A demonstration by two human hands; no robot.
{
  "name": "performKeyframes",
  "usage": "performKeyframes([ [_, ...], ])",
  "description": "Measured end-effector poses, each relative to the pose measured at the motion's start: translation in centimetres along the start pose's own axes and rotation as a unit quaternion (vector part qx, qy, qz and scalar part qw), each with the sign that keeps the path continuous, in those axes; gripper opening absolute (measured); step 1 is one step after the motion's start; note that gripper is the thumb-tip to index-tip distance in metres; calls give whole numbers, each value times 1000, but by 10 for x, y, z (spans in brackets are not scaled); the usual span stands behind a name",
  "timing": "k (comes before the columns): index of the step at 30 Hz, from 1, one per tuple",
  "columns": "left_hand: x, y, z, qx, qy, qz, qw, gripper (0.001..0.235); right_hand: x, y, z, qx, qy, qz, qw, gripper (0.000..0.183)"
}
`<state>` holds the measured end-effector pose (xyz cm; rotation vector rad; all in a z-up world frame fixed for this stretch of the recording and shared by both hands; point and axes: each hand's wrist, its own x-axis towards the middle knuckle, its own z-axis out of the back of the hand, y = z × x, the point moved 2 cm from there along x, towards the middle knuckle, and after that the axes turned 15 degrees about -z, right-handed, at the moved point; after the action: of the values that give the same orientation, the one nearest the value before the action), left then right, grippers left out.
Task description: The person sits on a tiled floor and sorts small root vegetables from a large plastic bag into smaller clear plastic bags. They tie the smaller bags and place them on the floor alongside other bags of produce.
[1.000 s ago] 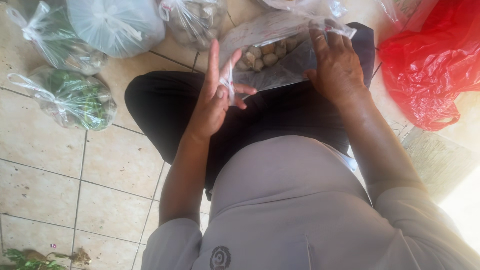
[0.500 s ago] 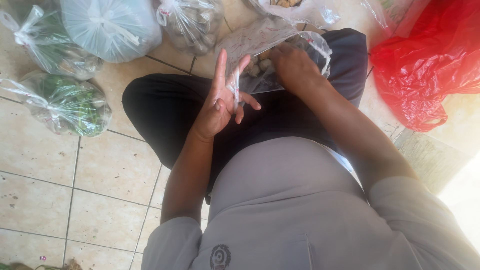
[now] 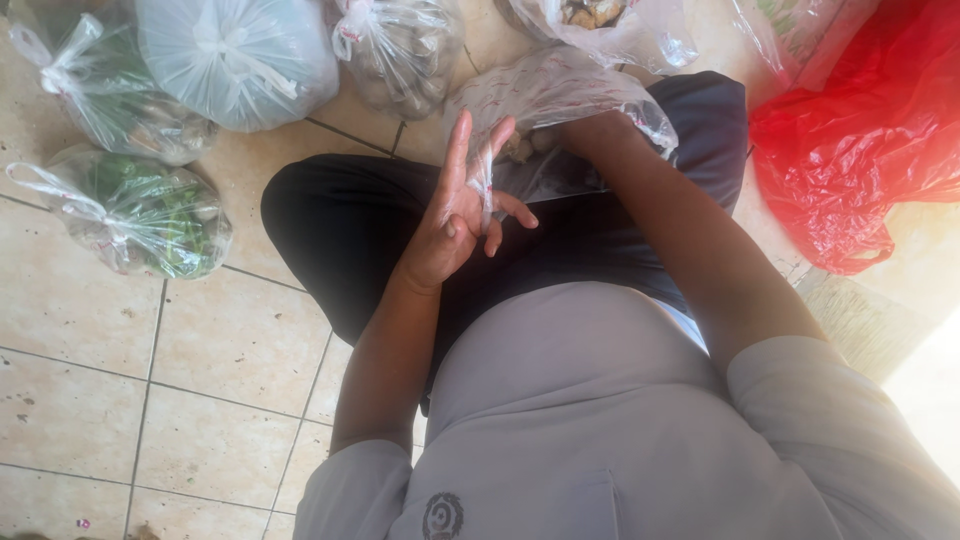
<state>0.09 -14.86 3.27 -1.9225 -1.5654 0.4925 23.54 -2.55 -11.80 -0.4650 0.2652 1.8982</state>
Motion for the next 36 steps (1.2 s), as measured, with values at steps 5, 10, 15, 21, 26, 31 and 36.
performKeyframes([
  [5,-4,-2,0,-27,-1,7,1000,129,-6,6,-4,-21,-36,-2,999,47],
  [10,-8,-5,7,-23,-41,-30,998,130,9,11,-27,-29,-62,-1,998,49],
  [15,1,-5,9,-10,-41,-40,998,130,2,16,-32,-66,-112,15,991,52],
  [21,2,-1,9,3,-37,-36,999,130,-21,50,-16,-1,-120,103,987,56],
  [26,3,-1,10,14,-44,-36,998,130,-18,67,6,-1,-77,100,992,60],
  [31,2,-1,10,9,-46,-37,998,131,-19,66,11,44,5,61,997,57],
  [36,4,-1,10,7,-43,-41,998,131,-17,67,12,27,11,56,998,59],
])
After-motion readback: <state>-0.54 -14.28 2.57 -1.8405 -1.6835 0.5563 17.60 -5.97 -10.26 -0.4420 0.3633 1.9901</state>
